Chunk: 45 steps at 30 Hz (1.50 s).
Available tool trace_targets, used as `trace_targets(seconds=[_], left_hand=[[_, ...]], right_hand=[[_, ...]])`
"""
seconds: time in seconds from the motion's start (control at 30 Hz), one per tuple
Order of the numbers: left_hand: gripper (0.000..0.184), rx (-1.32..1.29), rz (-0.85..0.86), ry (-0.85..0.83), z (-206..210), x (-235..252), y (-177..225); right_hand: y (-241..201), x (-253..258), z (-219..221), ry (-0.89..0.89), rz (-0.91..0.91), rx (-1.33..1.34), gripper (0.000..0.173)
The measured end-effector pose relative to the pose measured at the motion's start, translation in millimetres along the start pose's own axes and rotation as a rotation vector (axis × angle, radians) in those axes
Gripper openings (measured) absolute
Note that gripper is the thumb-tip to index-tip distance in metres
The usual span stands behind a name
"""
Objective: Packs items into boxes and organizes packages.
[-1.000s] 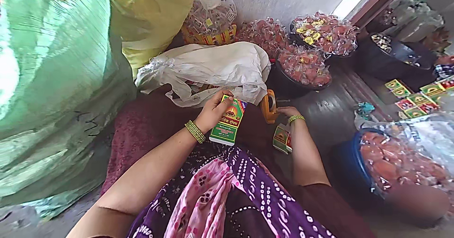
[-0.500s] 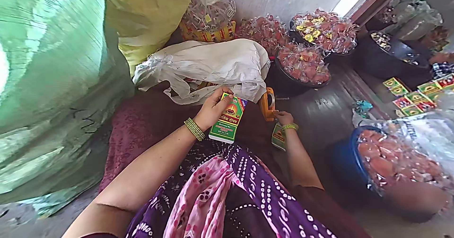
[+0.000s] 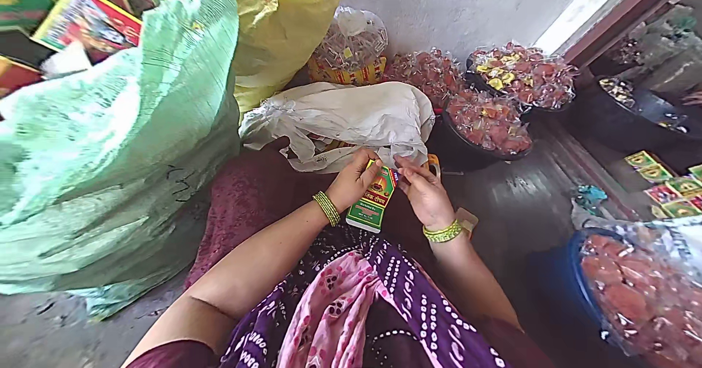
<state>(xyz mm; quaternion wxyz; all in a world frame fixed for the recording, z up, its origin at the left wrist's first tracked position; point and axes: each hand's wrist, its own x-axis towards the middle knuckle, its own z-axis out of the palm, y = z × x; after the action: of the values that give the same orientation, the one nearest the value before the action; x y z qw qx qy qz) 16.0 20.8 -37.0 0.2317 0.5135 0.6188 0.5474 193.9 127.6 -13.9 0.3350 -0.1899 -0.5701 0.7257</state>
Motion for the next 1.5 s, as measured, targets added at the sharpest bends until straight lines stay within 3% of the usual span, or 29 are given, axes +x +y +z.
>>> trace_targets(seconds=[0.33, 0.47, 0.6, 0.67, 0.7, 0.77, 0.87, 0.97, 1.03, 1.13, 1.23, 1.37, 1.5], left_hand=[[0.060, -0.081, -0.032, -0.017, -7, -6, 11], [0.068, 0.166, 0.039, -0.082, -14, -14, 33], [0.064, -0.083, 0.226, 0.027, -23, -17, 37], [0.057, -0.362, 0.252, 0.141, -27, -16, 36], [0.057, -0.520, 0.179, 0.227, -30, -14, 39], [0.055, -0.723, -0.021, 0.397, -39, -9, 46], [0.050, -0.804, -0.230, 0.518, -49, -5, 45], [0.048, -0.720, -0.277, 0.477, -44, -6, 42], [0.047, -0.673, -0.225, 0.416, -38, -7, 37], [0.046, -0.640, -0.166, 0.364, -33, -10, 30], [0.044, -0.617, -0.189, 0.386, -38, -14, 33], [0.042, -0.637, -0.210, 0.412, -46, -23, 49], [0.044, -0.624, -0.198, 0.392, -44, -13, 36]], right_hand=[[14, 22, 34, 0.125, 0.101, -0.002, 0.030], [2, 26, 32, 0.188, 0.032, -0.196, 0.062], [-19, 16, 33, -0.144, -0.282, -0.595, 0.044], [-33, 11, 43, -0.157, -0.566, -0.845, 0.047], [-43, 10, 51, -0.111, -0.717, -0.887, 0.047], [-69, 6, 74, 0.005, -1.006, -0.803, 0.047], [-105, 8, 118, 0.074, -1.354, -0.497, 0.055], [-129, 21, 163, 0.130, -1.626, -0.470, 0.048], [-142, 39, 209, 0.049, -1.730, -0.463, 0.035], [-150, 60, 287, -0.236, -1.625, -0.656, 0.046], [-141, 60, 312, -0.430, -1.433, -0.819, 0.053], [-120, 42, 265, -0.432, -1.371, -0.814, 0.041], [-93, 37, 180, -0.306, -1.258, -0.948, 0.032]])
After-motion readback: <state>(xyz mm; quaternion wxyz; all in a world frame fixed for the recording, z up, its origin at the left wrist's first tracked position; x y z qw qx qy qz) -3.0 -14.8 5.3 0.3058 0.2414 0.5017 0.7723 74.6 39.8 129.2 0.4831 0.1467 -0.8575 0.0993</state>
